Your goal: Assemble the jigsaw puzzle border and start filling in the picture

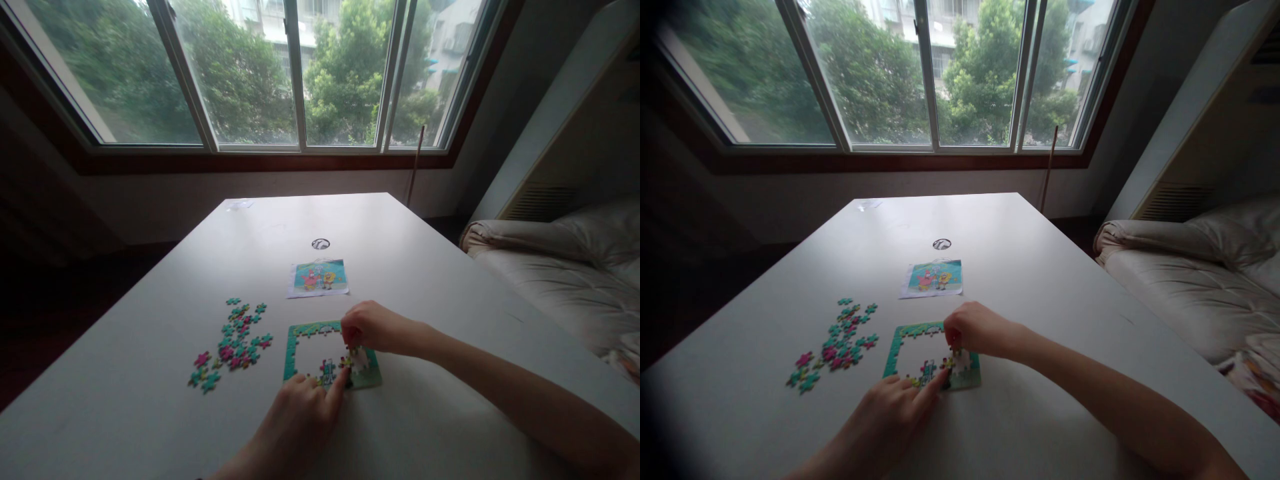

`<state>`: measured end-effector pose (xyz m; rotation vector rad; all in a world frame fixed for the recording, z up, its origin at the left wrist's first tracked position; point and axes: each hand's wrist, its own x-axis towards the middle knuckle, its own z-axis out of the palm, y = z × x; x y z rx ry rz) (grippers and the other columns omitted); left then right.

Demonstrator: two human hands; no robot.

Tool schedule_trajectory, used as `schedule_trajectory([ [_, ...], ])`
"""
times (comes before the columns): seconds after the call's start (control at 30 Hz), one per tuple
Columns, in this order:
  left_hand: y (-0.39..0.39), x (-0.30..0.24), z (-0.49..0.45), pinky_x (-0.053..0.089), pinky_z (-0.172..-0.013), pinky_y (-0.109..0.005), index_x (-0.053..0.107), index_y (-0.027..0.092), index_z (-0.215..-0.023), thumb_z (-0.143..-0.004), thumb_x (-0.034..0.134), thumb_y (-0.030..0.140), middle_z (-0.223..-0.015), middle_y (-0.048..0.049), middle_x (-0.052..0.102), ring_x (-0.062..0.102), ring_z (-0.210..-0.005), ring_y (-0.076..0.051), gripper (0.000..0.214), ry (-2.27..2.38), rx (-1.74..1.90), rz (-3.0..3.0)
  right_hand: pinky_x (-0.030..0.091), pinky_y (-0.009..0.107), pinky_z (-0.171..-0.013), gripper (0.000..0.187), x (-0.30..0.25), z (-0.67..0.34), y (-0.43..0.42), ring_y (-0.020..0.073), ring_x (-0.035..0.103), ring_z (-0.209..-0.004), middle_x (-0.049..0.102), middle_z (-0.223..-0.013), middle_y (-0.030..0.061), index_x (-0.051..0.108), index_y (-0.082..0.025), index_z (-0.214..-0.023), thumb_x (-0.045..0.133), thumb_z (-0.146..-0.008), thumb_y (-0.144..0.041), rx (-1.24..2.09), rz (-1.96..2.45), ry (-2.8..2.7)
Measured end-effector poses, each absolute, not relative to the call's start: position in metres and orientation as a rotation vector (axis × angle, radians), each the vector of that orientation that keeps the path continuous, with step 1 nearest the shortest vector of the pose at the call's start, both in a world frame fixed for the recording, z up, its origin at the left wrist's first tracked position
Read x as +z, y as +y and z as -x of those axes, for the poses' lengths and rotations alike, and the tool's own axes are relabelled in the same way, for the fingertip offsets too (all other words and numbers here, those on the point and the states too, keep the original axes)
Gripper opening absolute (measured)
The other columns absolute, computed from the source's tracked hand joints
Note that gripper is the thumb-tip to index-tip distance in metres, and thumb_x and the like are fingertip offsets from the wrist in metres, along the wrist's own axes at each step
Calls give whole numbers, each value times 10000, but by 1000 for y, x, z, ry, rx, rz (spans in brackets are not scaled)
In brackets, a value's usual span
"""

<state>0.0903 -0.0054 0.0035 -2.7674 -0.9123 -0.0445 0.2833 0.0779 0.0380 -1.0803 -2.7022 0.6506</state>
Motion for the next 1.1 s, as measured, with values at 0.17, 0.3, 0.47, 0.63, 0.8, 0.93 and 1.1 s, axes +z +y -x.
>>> schedule_trajectory([
  [0.17,-6,2,-90,479,-476,-262,511,115,-1195,-704,565,13,-584,4,641,607,-485,-166,504,-929,-49,2785,387,170,-574,168,38,-283,79,102,572,-614,673,-663,10,675,-153,-665,569,-638,-25,647,1086,-2713],
  [0.3,-6,1,-89,481,-486,-254,505,119,-1204,-717,557,13,-585,3,639,603,-485,-156,501,-919,-29,2782,387,171,-576,148,38,-283,79,103,571,-616,671,-665,10,675,-153,-668,583,-647,-39,636,1068,-2714],
  [0.47,-5,2,-89,480,-508,-245,504,129,-1206,-725,560,28,-605,-2,643,605,-505,-149,495,-934,0,2784,385,169,-573,134,39,-283,78,100,569,-613,667,-663,7,677,-151,-669,598,-650,-44,650,1076,-2719],
  [0.63,-5,1,-89,476,-514,-242,493,137,-1222,-739,552,30,-604,-5,644,604,-510,-149,498,-947,-5,2781,384,169,-574,131,37,-283,79,99,570,-619,670,-673,6,679,-154,-676,604,-653,-49,654,1069,-2712],
  [0.8,-5,4,-91,474,-507,-238,503,125,-1214,-735,556,34,-604,-11,649,606,-507,-150,490,-939,27,2797,383,171,-573,129,39,-283,80,100,566,-615,663,-665,6,678,-154,-677,605,-654,-51,645,1080,-2720],
  [0.93,-6,6,-91,479,-507,-235,504,128,-1216,-735,557,31,-599,-7,649,610,-507,-150,494,-939,38,2788,384,169,-573,121,43,-282,78,100,565,-615,664,-669,13,680,-145,-673,611,-654,-46,654,1101,-2729],
  [1.1,-6,5,-91,486,-513,-241,506,132,-1215,-733,560,25,-601,-7,649,612,-506,-151,497,-942,31,2791,389,168,-577,107,40,-282,79,102,571,-623,667,-675,15,682,-143,-677,615,-660,-61,671,1093,-2717],
])
